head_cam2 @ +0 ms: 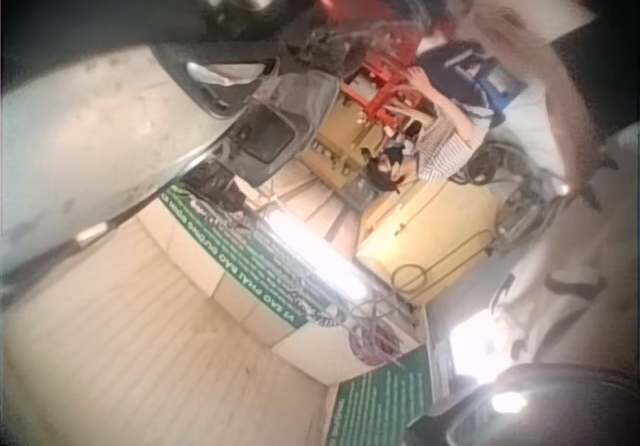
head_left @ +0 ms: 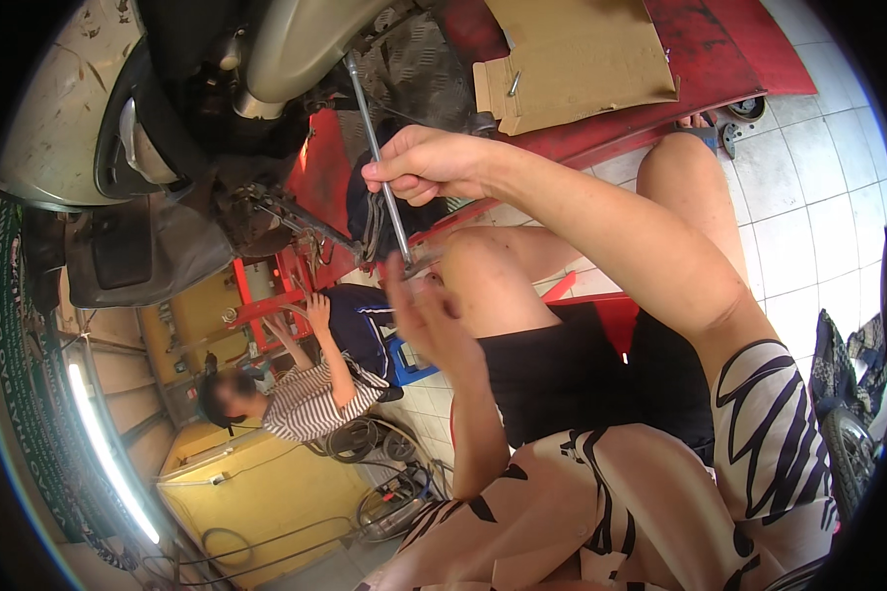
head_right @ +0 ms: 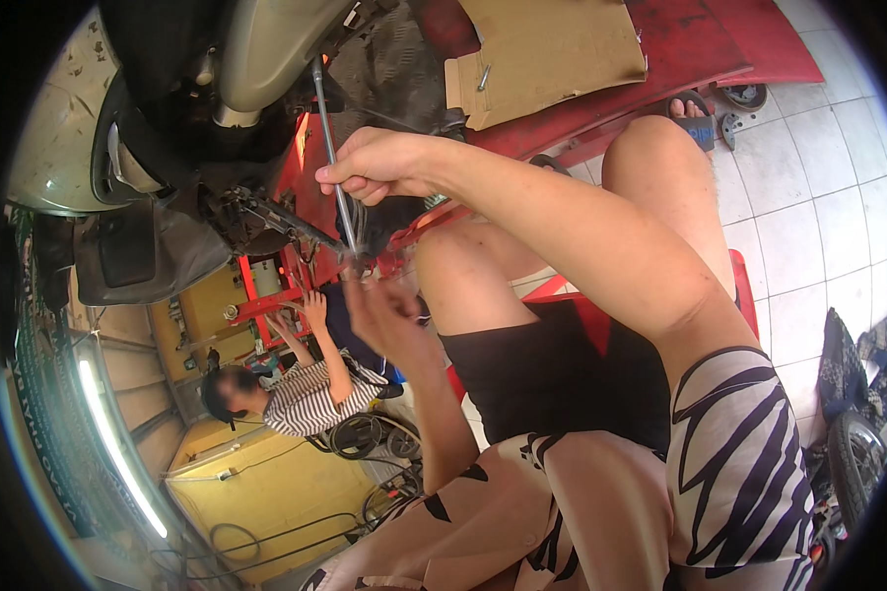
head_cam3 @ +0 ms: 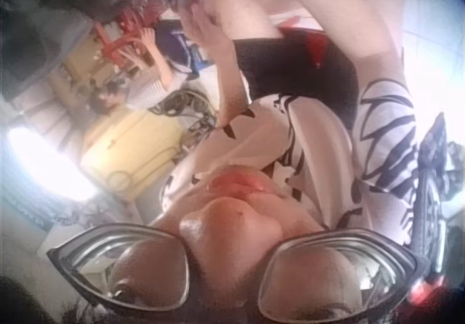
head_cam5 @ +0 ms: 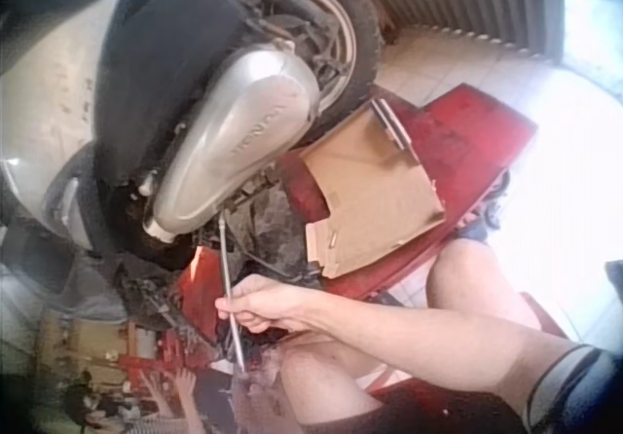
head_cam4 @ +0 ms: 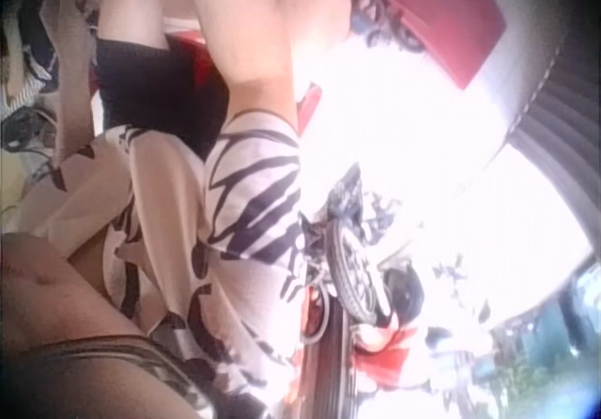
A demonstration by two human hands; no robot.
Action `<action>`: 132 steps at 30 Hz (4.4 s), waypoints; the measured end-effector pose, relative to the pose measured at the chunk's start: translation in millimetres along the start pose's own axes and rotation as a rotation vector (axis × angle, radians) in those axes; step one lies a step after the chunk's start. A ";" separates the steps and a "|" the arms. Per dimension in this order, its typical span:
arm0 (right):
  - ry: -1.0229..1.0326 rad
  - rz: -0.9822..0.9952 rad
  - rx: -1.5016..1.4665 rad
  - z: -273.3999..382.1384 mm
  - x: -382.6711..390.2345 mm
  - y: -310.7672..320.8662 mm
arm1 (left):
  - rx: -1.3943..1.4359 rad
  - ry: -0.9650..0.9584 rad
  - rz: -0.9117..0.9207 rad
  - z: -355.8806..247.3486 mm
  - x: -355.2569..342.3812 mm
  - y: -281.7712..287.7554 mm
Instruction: The person uses a T-handle wrench to tighten or loosen bolts on the underside of a motorcycle. They repeatedly reposition the tool and apply torque to fasteners near the engine area while seated on a red stool.
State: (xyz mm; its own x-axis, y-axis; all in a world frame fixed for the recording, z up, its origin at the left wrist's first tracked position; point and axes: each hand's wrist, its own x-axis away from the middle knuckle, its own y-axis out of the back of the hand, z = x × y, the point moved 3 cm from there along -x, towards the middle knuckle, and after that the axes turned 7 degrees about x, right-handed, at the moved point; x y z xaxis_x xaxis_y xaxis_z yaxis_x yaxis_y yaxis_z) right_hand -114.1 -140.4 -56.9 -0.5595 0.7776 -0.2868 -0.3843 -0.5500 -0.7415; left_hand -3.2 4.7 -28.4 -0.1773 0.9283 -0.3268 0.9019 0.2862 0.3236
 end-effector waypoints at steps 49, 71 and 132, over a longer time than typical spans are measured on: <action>0.183 -0.276 -0.160 4.5 -3.2 8.4 | -0.144 0.119 0.462 -0.6 4.5 -27.4; 0.008 0.010 -0.038 4.2 0.6 4.6 | -0.134 0.220 0.444 -10.6 38.6 -18.2; -0.435 -0.422 0.441 66.8 82.6 40.3 | 0.436 0.236 0.211 28.0 -206.9 -100.8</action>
State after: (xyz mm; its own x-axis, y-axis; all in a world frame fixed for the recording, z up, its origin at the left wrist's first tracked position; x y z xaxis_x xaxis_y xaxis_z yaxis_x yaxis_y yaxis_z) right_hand -224.9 -118.6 -69.9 -0.5036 0.8096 0.3017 -0.8382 -0.3734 -0.3975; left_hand -46.4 -222.8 -18.3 -0.0132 0.9975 -0.0697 0.9985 0.0093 -0.0548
